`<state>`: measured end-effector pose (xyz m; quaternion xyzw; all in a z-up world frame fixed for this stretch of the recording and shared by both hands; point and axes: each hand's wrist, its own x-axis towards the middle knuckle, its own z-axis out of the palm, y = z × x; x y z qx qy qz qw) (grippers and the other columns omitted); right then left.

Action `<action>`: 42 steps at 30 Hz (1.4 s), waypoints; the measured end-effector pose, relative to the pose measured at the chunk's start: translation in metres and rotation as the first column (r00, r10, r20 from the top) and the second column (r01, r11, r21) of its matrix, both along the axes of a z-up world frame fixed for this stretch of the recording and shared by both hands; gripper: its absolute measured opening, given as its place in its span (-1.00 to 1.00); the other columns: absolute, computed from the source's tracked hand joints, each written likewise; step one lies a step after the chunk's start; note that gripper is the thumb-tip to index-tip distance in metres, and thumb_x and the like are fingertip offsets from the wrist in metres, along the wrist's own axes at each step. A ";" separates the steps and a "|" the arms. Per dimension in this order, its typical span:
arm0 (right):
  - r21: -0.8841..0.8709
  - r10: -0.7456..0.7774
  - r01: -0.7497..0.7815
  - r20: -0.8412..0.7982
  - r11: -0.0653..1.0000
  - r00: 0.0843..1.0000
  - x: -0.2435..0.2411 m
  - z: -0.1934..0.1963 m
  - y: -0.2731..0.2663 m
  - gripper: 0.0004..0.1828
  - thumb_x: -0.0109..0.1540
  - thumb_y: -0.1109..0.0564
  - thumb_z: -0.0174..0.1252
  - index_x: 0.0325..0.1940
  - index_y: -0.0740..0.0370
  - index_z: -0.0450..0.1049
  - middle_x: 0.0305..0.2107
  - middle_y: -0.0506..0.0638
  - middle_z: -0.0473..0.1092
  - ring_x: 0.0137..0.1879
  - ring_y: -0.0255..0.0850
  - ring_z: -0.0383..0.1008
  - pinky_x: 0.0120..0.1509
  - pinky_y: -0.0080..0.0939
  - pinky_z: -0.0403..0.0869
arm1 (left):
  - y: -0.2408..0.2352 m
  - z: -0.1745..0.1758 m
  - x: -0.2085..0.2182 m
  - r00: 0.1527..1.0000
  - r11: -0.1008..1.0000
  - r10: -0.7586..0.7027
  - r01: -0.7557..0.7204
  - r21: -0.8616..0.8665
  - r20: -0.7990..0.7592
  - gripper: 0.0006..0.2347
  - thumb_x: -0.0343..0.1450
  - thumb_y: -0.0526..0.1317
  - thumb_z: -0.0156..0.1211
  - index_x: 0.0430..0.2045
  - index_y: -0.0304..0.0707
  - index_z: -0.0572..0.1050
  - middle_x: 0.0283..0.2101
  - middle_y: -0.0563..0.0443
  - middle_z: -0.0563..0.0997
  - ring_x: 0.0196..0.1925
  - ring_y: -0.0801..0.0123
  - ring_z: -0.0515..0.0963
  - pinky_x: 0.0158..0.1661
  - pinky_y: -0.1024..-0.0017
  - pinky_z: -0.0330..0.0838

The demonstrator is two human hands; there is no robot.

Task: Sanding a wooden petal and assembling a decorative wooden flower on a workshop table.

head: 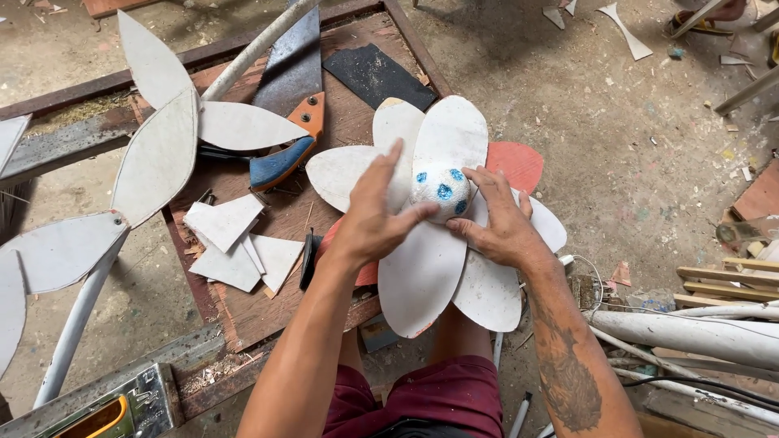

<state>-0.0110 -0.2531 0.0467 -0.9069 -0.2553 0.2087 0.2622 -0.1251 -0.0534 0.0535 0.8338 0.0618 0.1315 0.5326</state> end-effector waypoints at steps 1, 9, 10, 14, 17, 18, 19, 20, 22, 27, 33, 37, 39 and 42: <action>0.005 -0.006 0.006 0.003 1.000 1.000 -0.001 0.001 0.000 -0.04 0.12 -0.36 0.33 0.53 -0.20 0.13 0.46 0.10 0.04 0.60 0.25 -0.11 0.57 0.59 -0.36 | 0.000 0.013 -0.010 0.977 0.987 0.095 -0.067 -0.149 0.192 -0.28 0.39 -0.05 0.37 0.35 -0.54 0.18 0.22 -0.74 0.37 0.33 -0.60 0.32 0.31 -0.42 0.06; -0.037 0.052 -0.053 -0.016 0.998 0.999 0.006 -0.008 -0.003 -0.08 0.13 -0.20 0.25 0.52 -0.18 0.04 0.52 0.00 -0.04 0.68 0.05 -0.33 0.55 0.44 -0.43 | -0.054 0.009 -0.162 0.970 0.913 -0.126 0.196 -0.359 0.207 -0.72 0.48 -0.03 0.16 -0.19 -0.28 0.61 -0.33 -0.03 0.70 -0.34 0.33 0.66 -0.26 0.33 0.56; -0.038 0.049 -0.051 -0.035 0.998 0.998 0.006 -0.003 -0.001 -0.08 0.14 -0.20 0.24 0.53 -0.17 0.01 0.51 -0.02 -0.03 0.68 0.08 -0.35 0.55 0.46 -0.46 | -0.061 0.001 -0.173 0.958 0.853 -0.246 0.288 -0.436 0.149 -0.69 0.48 0.00 0.20 -0.18 -0.29 0.65 -0.25 -0.14 0.75 -0.28 0.30 0.70 -0.23 0.26 0.59; -0.051 0.060 -0.062 -0.038 0.997 0.997 0.005 -0.002 0.000 -0.09 0.15 -0.23 0.20 0.53 -0.15 0.00 0.52 -0.01 -0.06 0.68 0.08 -0.37 0.54 0.51 -0.44 | -0.085 -0.072 -0.194 0.890 0.770 -0.453 0.413 -0.486 0.038 -0.79 0.46 -0.11 0.32 -0.12 -0.18 0.64 -0.15 -0.04 0.72 -0.14 0.35 0.71 -0.04 0.42 0.59; -0.029 0.080 -0.080 0.005 0.996 0.997 0.008 -0.008 -0.002 -0.09 0.15 -0.19 0.22 0.52 -0.14 0.01 0.50 -0.01 -0.02 0.67 0.12 -0.33 0.53 0.54 -0.39 | -0.084 -0.078 -0.188 0.785 0.786 -0.599 0.537 -0.306 -0.159 -0.62 0.51 0.10 0.12 -0.08 -0.25 0.58 -0.06 -0.06 0.69 0.01 0.16 0.69 0.01 0.28 0.48; -0.039 0.082 -0.082 0.014 0.996 0.997 0.008 -0.008 -0.002 -0.09 0.15 -0.17 0.23 0.52 -0.12 0.02 0.49 -0.01 0.00 0.66 0.08 -0.27 0.54 0.49 -0.32 | -0.082 -0.072 -0.182 0.734 0.767 -0.629 0.535 -0.353 -0.256 -0.53 0.47 0.16 0.06 0.02 -0.26 0.54 0.05 -0.10 0.64 0.08 0.13 0.64 0.03 0.25 0.44; -0.049 0.084 -0.083 0.023 0.995 0.996 0.009 -0.007 -0.003 -0.09 0.14 -0.16 0.23 0.52 -0.10 0.04 0.48 -0.01 0.02 0.65 0.05 -0.21 0.54 0.45 -0.25 | -0.080 -0.064 -0.177 0.669 0.749 -0.657 0.528 -0.400 -0.347 -0.43 0.43 0.22 0.01 0.12 -0.28 0.49 0.15 -0.14 0.60 0.15 0.09 0.59 0.05 0.21 0.41; -0.046 0.089 -0.088 0.030 0.995 0.996 0.010 -0.008 -0.003 -0.09 0.14 -0.16 0.23 0.52 -0.10 0.04 0.48 -0.01 0.02 0.65 0.05 -0.21 0.54 0.45 -0.25 | -0.079 -0.064 -0.175 0.675 0.753 -0.652 0.527 -0.394 -0.345 -0.43 0.43 0.22 0.01 0.12 -0.28 0.49 0.15 -0.14 0.60 0.15 0.09 0.59 0.05 0.21 0.41; -0.045 0.100 -0.098 0.038 0.994 0.994 0.011 -0.011 -0.005 -0.09 0.13 -0.20 0.23 0.50 -0.08 0.05 0.42 -0.01 0.07 0.57 0.00 -0.02 0.51 0.53 -0.22 | -0.079 -0.063 -0.171 0.636 0.769 -0.637 0.479 -0.424 -0.436 -0.48 0.43 0.12 0.08 0.19 -0.24 0.45 0.18 -0.10 0.57 0.16 0.12 0.56 0.08 0.23 0.36; -0.082 0.068 -0.068 -0.007 0.994 0.998 0.003 0.007 0.005 0.05 0.07 -0.30 0.23 0.54 -0.13 -0.08 0.46 0.02 -0.03 0.60 0.07 -0.13 0.55 0.54 -0.30 | -0.080 -0.062 -0.169 0.623 0.762 -0.646 0.493 -0.420 -0.440 -0.47 0.44 0.10 0.06 0.21 -0.27 0.41 0.27 -0.14 0.50 0.29 0.05 0.48 0.19 0.16 0.31; -0.094 -0.004 0.005 0.010 0.996 1.000 -0.005 0.009 0.013 0.26 -0.03 -0.48 0.20 0.60 -0.14 -0.22 0.49 0.07 -0.09 0.60 0.06 -0.10 0.53 0.57 -0.39 | -0.086 -0.081 -0.172 0.646 0.771 -0.634 0.488 -0.410 -0.424 -0.48 0.44 0.12 0.11 0.20 -0.22 0.44 0.10 -0.08 0.59 0.09 0.17 0.59 0.01 0.27 0.40; -0.107 -0.001 0.009 0.076 0.994 0.997 -0.008 0.005 0.016 0.13 -0.02 -0.52 0.18 0.55 -0.18 0.02 0.35 0.03 0.03 0.53 -0.01 0.03 0.55 0.48 -0.36 | -0.090 -0.092 -0.173 0.658 0.774 -0.632 0.501 -0.388 -0.409 -0.48 0.45 0.14 0.11 0.18 -0.23 0.45 0.05 -0.08 0.62 0.03 0.18 0.63 -0.04 0.29 0.44; -0.102 -0.004 0.012 0.078 0.995 0.997 -0.006 0.003 0.014 0.15 -0.04 -0.53 0.18 0.55 -0.18 0.02 0.34 0.03 0.04 0.52 0.01 0.04 0.54 0.50 -0.34 | -0.090 -0.086 -0.172 0.659 0.779 -0.625 0.499 -0.379 -0.417 -0.51 0.45 0.11 0.13 0.17 -0.23 0.46 0.10 -0.08 0.61 0.08 0.18 0.62 0.00 0.28 0.43; -0.104 0.002 0.005 0.074 0.995 0.997 -0.004 0.000 0.013 0.16 -0.05 -0.55 0.18 0.55 -0.19 0.02 0.33 0.05 0.04 0.50 0.03 0.07 0.54 0.53 -0.32 | -0.089 -0.080 -0.171 0.649 0.783 -0.621 0.489 -0.385 -0.439 -0.53 0.45 0.07 0.14 0.17 -0.21 0.46 0.11 -0.08 0.61 0.09 0.20 0.61 0.01 0.29 0.43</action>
